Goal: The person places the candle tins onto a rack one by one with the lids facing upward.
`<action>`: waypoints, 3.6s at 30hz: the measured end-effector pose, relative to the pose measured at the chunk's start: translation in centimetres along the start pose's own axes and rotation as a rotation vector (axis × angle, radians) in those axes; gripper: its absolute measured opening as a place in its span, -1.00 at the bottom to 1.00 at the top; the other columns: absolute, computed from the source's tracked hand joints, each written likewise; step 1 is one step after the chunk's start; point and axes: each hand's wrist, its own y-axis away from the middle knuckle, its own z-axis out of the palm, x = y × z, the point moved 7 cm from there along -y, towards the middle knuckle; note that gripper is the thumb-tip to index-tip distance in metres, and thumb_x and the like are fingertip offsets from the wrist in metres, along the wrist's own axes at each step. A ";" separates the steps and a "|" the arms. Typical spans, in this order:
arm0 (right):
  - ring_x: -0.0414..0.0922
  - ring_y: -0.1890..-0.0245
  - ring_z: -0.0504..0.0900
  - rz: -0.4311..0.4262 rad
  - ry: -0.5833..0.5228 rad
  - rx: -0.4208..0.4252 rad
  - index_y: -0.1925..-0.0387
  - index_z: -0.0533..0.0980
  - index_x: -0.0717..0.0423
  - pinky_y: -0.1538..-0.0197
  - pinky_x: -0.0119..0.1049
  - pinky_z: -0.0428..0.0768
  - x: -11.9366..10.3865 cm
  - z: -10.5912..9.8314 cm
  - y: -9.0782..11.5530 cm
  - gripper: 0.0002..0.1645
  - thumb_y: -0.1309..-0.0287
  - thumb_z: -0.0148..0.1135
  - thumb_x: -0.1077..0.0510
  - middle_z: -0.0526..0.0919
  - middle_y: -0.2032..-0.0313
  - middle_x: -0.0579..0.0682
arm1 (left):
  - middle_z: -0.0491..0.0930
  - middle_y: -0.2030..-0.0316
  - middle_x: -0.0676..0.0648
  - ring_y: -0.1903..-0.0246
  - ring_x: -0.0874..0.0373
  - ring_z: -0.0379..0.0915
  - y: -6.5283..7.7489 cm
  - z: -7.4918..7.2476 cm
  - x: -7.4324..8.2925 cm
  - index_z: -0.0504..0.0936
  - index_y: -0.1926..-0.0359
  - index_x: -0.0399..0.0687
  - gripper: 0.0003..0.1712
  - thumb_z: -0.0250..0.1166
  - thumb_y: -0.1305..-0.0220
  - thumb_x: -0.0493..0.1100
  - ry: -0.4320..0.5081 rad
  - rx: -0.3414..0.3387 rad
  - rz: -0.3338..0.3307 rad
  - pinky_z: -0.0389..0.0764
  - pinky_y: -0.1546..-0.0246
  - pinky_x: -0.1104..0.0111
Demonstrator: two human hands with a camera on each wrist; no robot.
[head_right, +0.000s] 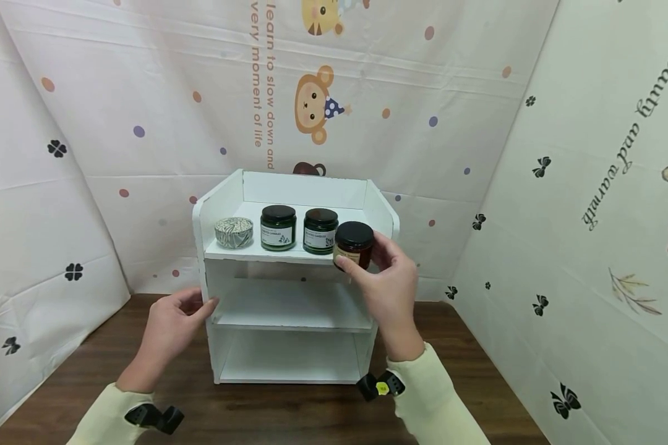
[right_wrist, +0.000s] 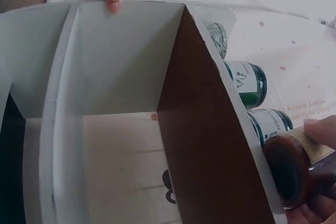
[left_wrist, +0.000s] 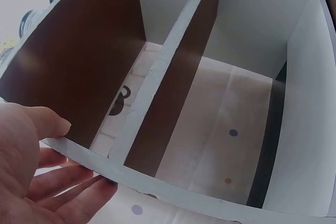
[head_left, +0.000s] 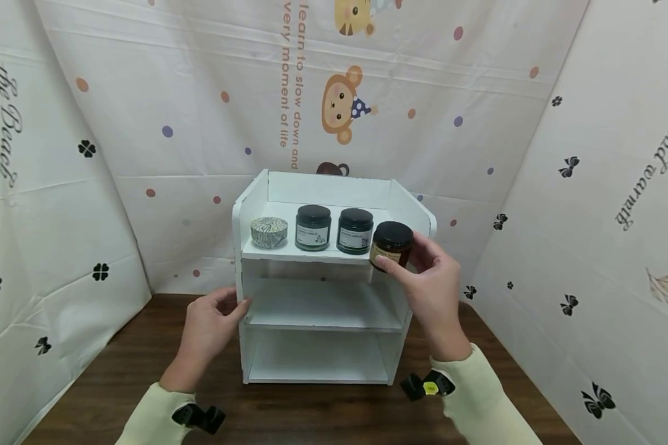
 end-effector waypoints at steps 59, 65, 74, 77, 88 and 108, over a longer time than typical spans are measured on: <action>0.16 -0.12 0.71 -0.160 0.485 0.057 -0.34 0.42 0.32 -0.16 0.09 0.66 -1.6 2.3 -1.1 -0.19 -0.18 0.50 0.02 0.65 -0.18 0.27 | 0.80 0.16 -0.22 0.16 -0.05 0.74 -0.1 0.2 -0.3 0.72 -0.11 -0.17 -0.61 0.40 -0.33 -0.09 -0.016 0.014 0.030 0.76 0.14 0.07; 0.17 -0.02 0.74 -0.200 0.448 0.147 -0.29 0.44 0.34 -0.10 0.09 0.71 -1.5 2.3 -0.8 -0.16 -0.09 0.57 0.02 0.68 -0.10 0.30 | 0.80 0.18 -0.22 0.17 -0.05 0.74 -0.1 0.4 -0.2 0.73 -0.10 -0.17 -0.61 0.41 -0.32 -0.10 -0.018 0.020 0.039 0.77 0.15 0.05; 0.16 -0.05 0.73 -0.267 0.446 0.198 -0.30 0.45 0.36 -0.13 0.07 0.69 -1.4 2.4 -0.6 -0.19 -0.11 0.56 0.06 0.68 -0.14 0.27 | 0.79 0.15 -0.22 0.16 -0.06 0.74 0.1 0.5 -0.2 0.72 -0.10 -0.17 -0.64 0.39 -0.35 -0.11 -0.018 0.005 0.034 0.78 0.17 0.05; 0.14 -0.07 0.72 -0.273 0.452 0.188 -0.31 0.44 0.34 -0.15 0.05 0.69 -1.4 2.4 -0.6 -0.22 -0.15 0.52 0.09 0.67 -0.15 0.25 | 0.79 0.16 -0.23 0.18 -0.05 0.74 0.1 0.4 -0.1 0.73 -0.09 -0.17 -0.64 0.39 -0.34 -0.11 -0.024 0.011 0.041 0.78 0.20 0.06; 0.14 -0.17 0.68 -0.247 0.456 0.180 -0.34 0.42 0.32 -0.23 0.06 0.63 -1.4 2.8 -0.4 -0.24 -0.19 0.48 0.13 0.64 -0.21 0.22 | 0.79 0.15 -0.24 0.19 -0.06 0.74 0.1 0.3 -0.1 0.72 -0.11 -0.17 -0.63 0.38 -0.35 -0.13 -0.026 0.004 0.043 0.78 0.20 0.07; 0.22 -0.09 0.69 -0.120 0.509 0.098 -0.31 0.36 0.37 -0.17 0.14 0.65 -1.4 3.2 -2.4 -0.17 -0.13 0.53 0.10 0.63 -0.12 0.34 | 0.79 0.17 -0.21 0.20 -0.02 0.73 0.1 0.3 0.1 0.73 -0.08 -0.17 -0.66 0.39 -0.35 -0.13 -0.021 0.001 0.045 0.79 0.22 0.11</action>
